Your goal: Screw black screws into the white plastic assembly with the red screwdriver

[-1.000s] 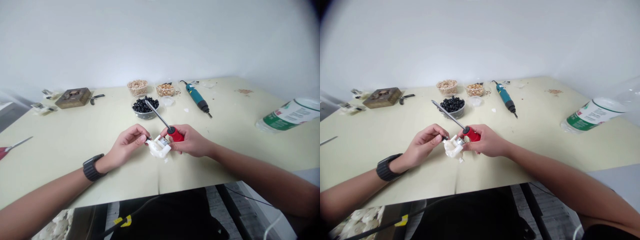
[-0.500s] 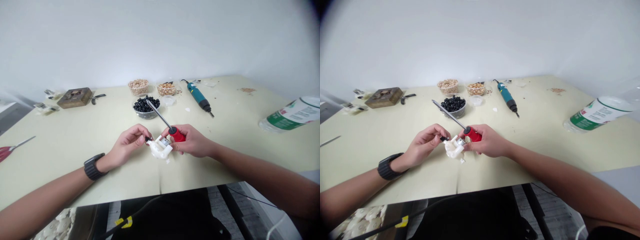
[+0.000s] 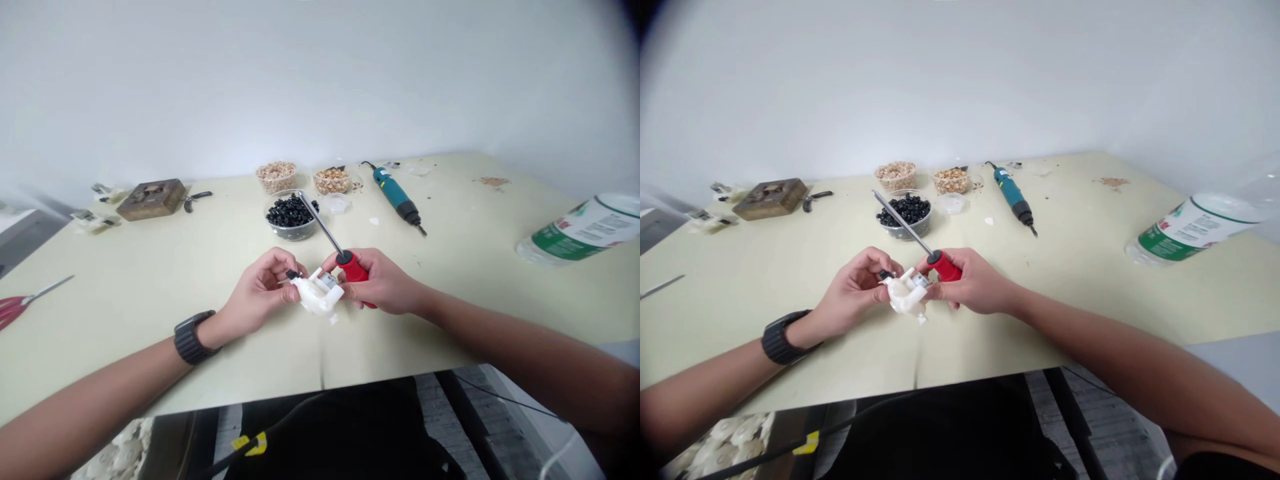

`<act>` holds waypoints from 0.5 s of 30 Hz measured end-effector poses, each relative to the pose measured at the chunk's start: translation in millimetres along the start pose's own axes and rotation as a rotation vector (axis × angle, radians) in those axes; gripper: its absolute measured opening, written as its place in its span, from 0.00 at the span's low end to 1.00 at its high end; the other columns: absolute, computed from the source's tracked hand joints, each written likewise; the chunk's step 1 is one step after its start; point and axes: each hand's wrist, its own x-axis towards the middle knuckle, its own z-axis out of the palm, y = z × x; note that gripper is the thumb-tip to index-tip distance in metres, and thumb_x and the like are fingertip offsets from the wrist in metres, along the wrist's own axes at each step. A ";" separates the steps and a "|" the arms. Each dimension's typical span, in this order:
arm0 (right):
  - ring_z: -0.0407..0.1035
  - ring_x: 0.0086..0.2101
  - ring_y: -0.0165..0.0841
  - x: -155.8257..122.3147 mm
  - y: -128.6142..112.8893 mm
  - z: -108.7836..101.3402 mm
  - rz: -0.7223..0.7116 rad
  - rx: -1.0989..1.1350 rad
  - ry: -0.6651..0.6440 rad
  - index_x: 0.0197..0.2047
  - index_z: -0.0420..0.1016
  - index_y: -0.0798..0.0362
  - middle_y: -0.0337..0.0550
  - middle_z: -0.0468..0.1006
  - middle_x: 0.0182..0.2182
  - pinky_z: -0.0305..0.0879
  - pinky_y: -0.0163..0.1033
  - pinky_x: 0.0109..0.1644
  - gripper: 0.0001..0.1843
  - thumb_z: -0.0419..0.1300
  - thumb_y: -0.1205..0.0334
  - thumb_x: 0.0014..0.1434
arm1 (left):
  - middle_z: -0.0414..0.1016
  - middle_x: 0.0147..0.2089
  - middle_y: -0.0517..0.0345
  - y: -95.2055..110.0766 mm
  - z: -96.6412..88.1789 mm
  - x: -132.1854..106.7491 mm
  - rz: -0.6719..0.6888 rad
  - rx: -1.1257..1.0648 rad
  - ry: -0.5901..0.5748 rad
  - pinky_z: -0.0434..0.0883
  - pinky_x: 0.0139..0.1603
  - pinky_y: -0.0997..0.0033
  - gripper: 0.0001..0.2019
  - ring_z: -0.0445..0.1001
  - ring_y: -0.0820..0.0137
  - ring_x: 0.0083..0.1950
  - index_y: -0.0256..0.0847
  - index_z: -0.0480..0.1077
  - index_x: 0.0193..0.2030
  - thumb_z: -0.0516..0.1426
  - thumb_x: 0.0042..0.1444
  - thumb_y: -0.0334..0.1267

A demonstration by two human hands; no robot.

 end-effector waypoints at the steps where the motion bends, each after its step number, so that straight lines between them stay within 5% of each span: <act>1: 0.64 0.21 0.23 0.3 -0.4 0.4 0.000 0.002 0.005 0.49 0.80 0.55 0.32 0.73 0.26 0.64 0.31 0.22 0.23 0.77 0.54 0.54 | 0.81 0.45 0.53 -0.1 0.0 0.2 -0.007 -0.005 0.001 0.77 0.40 0.78 0.15 0.79 0.73 0.40 0.39 0.72 0.45 0.73 0.58 0.37; 15: 0.66 0.19 0.26 6.6 2.1 -0.9 0.065 0.060 0.165 0.53 0.79 0.53 0.32 0.75 0.22 0.62 0.33 0.22 0.29 0.77 0.48 0.53 | 0.78 0.42 0.58 -3.4 -5.0 21.8 -0.157 -0.139 0.037 0.77 0.39 0.76 0.20 0.77 0.74 0.37 0.42 0.68 0.49 0.72 0.60 0.44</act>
